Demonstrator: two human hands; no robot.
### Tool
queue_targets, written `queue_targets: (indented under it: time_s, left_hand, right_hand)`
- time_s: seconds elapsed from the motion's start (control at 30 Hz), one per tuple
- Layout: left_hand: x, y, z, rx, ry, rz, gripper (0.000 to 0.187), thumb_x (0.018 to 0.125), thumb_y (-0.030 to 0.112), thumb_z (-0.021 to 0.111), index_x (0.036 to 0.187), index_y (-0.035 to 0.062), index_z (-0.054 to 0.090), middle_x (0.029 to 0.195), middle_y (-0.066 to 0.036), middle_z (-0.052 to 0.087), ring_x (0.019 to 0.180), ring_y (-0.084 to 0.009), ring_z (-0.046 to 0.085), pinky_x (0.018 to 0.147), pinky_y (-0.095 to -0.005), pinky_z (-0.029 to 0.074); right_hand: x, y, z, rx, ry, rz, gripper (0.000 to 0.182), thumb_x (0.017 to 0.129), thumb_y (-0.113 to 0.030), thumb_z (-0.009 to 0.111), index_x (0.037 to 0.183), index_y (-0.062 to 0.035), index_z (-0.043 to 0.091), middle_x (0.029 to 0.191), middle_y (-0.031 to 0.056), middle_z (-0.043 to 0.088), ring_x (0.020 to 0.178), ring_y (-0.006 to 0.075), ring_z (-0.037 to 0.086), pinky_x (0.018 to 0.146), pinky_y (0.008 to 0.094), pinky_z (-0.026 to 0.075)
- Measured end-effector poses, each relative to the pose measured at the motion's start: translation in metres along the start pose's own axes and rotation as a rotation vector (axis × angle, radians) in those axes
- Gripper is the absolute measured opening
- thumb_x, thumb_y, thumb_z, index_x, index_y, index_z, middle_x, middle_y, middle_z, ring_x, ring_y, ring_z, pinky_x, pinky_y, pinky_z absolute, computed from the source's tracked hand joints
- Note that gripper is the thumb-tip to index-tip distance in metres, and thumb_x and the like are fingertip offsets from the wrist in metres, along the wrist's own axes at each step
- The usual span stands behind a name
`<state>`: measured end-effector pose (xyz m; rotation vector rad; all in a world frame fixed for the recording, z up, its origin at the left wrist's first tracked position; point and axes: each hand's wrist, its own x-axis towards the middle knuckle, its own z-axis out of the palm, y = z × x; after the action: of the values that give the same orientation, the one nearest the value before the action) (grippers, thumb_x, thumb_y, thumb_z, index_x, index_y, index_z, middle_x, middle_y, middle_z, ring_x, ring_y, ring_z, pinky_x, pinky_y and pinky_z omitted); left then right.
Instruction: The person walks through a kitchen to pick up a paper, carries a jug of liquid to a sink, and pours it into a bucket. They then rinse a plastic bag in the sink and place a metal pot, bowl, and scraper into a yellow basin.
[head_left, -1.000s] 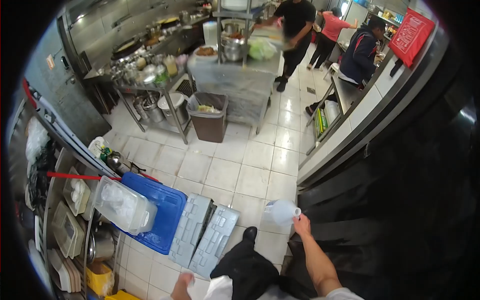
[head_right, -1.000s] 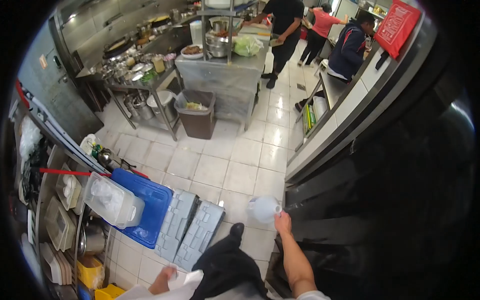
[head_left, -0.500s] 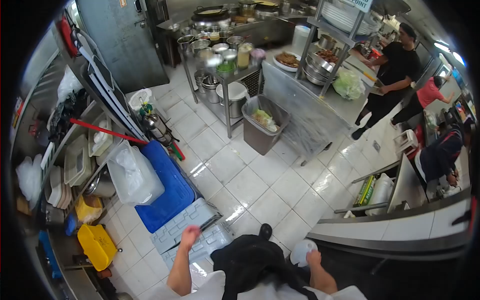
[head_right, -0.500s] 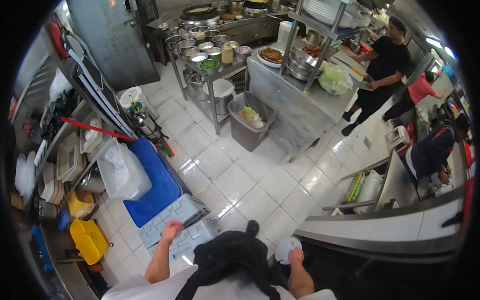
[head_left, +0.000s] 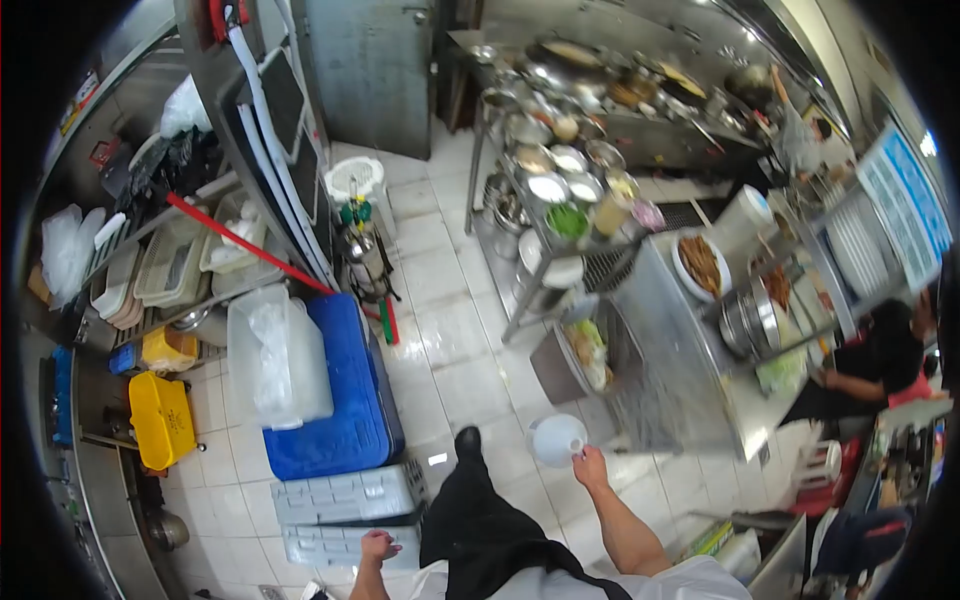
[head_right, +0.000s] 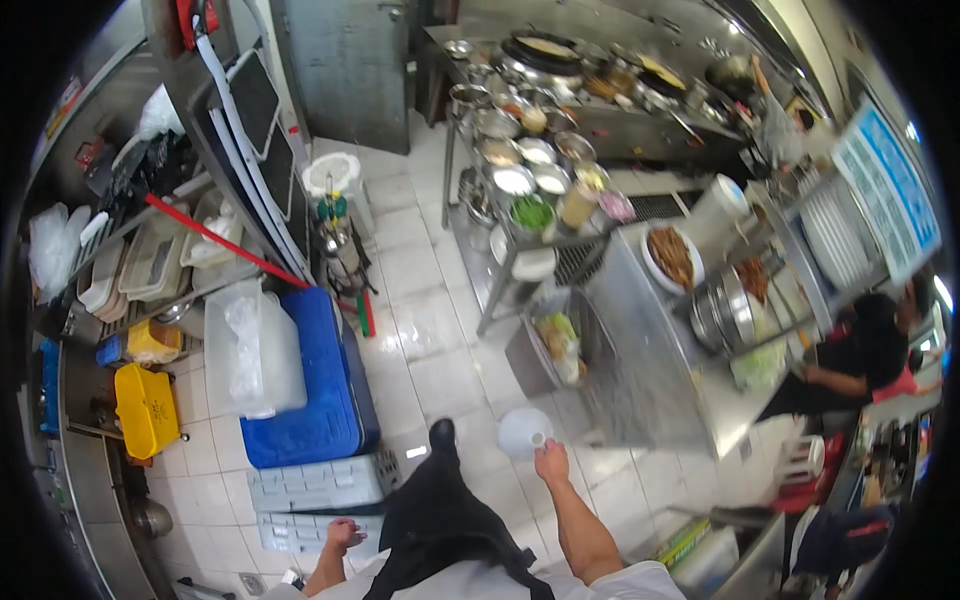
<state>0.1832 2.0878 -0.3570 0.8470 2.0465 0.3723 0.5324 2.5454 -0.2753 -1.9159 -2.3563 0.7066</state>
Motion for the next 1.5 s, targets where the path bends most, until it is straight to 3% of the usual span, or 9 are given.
queue_targets:
  time_s: [0.07,0.13,0.2,0.33,0.77,1.23,1.37,1.43,1.5]
  left_hand:
    - [0.066,0.032,-0.033,0.331,0.108,0.259,0.018,0.074,0.012,0.070,0.089,0.0022,0.068,0.069,-0.006,0.062,0.060,-0.0209,0.063,0.057,-0.0345,0.054]
    - [0.146,0.107,-0.079,-0.998,0.251,-0.378,0.015,0.076,0.011,0.070,0.089,0.0040,0.068,0.069,-0.005,0.062,0.057,-0.0180,0.061,0.051,-0.0308,0.051]
    - [0.224,0.194,-0.148,-1.175,0.155,-0.183,0.021,0.081,0.003,0.061,0.103,0.0044,0.064,0.062,-0.002,0.055,0.054,-0.0154,0.056,0.045,-0.0287,0.042]
    - [0.368,0.378,-0.298,-0.994,-0.037,0.087,0.021,0.086,0.003,0.058,0.107,0.0056,0.062,0.099,-0.005,0.060,0.084,-0.0147,0.060,0.075,-0.0288,0.054]
    - [0.690,0.588,-0.620,-1.184,0.361,0.458,0.019,0.088,-0.001,0.055,0.106,0.0015,0.058,0.093,-0.010,0.066,0.071,-0.0161,0.062,0.061,-0.0283,0.051]
    - [1.063,0.916,-1.224,-1.095,0.533,0.921,0.070,0.078,-0.008,0.051,0.143,-0.0012,0.026,0.141,-0.020,0.041,0.065,-0.0202,0.062,0.052,-0.0332,0.048]
    - [1.157,1.020,-1.341,-0.983,0.605,0.989,0.083,0.077,-0.003,0.061,0.146,-0.0002,0.015,0.115,-0.021,0.056,0.062,-0.0228,0.063,0.050,-0.0338,0.048]
    - [1.175,1.053,-1.379,-0.986,0.545,0.838,0.039,0.081,0.007,0.062,0.118,0.0005,0.049,0.078,-0.011,0.060,0.061,-0.0192,0.063,0.046,-0.0315,0.049]
    - [1.185,1.064,-1.373,-0.948,0.560,0.834,0.029,0.082,0.009,0.062,0.108,0.0020,0.051,0.079,-0.010,0.059,0.060,-0.0184,0.062,0.046,-0.0314,0.049]
  right_hand:
    - [0.050,-0.029,-0.015,0.112,0.027,-0.038,0.028,0.081,-0.021,0.062,0.100,0.0005,0.063,0.093,0.0238,0.067,0.089,0.0406,0.064,0.078,0.0455,0.051]
    - [0.095,-0.072,-0.040,0.143,0.033,-0.056,0.026,0.083,-0.020,0.061,0.100,0.0008,0.063,0.088,0.0217,0.068,0.084,0.0382,0.066,0.076,0.0433,0.051]
    - [0.135,-0.111,-0.054,0.267,0.052,-0.035,0.026,0.085,-0.021,0.061,0.099,0.0009,0.062,0.084,0.0199,0.068,0.079,0.0336,0.067,0.074,0.0413,0.051]
    - [0.219,-0.220,-0.090,0.414,-0.074,-0.041,0.026,0.086,-0.023,0.061,0.097,0.0014,0.062,0.080,0.0148,0.069,0.073,0.0241,0.068,0.069,0.0365,0.052]
    - [0.700,-0.602,-0.010,0.190,-0.285,-0.403,0.038,0.084,-0.032,0.057,0.106,-0.0027,0.065,0.109,0.0226,0.064,0.102,0.0392,0.061,0.089,0.0458,0.048]
    - [1.072,-0.825,-0.087,0.361,-0.144,-0.280,0.037,0.087,-0.035,0.059,0.100,-0.0011,0.062,0.097,0.0218,0.065,0.096,0.0381,0.062,0.082,0.0448,0.048]
    - [1.104,-0.835,-0.110,0.382,-0.115,-0.095,0.036,0.086,-0.037,0.060,0.097,-0.0025,0.063,0.095,0.0219,0.066,0.096,0.0369,0.063,0.083,0.0439,0.048]
    - [1.121,-0.831,-0.117,0.386,-0.077,-0.014,0.036,0.086,-0.037,0.061,0.096,-0.0029,0.064,0.095,0.0218,0.066,0.095,0.0366,0.063,0.083,0.0439,0.048]
    - [1.132,-0.827,-0.111,0.473,-0.098,0.088,0.035,0.086,-0.037,0.061,0.093,-0.0022,0.064,0.095,0.0218,0.066,0.093,0.0366,0.063,0.082,0.0442,0.048]
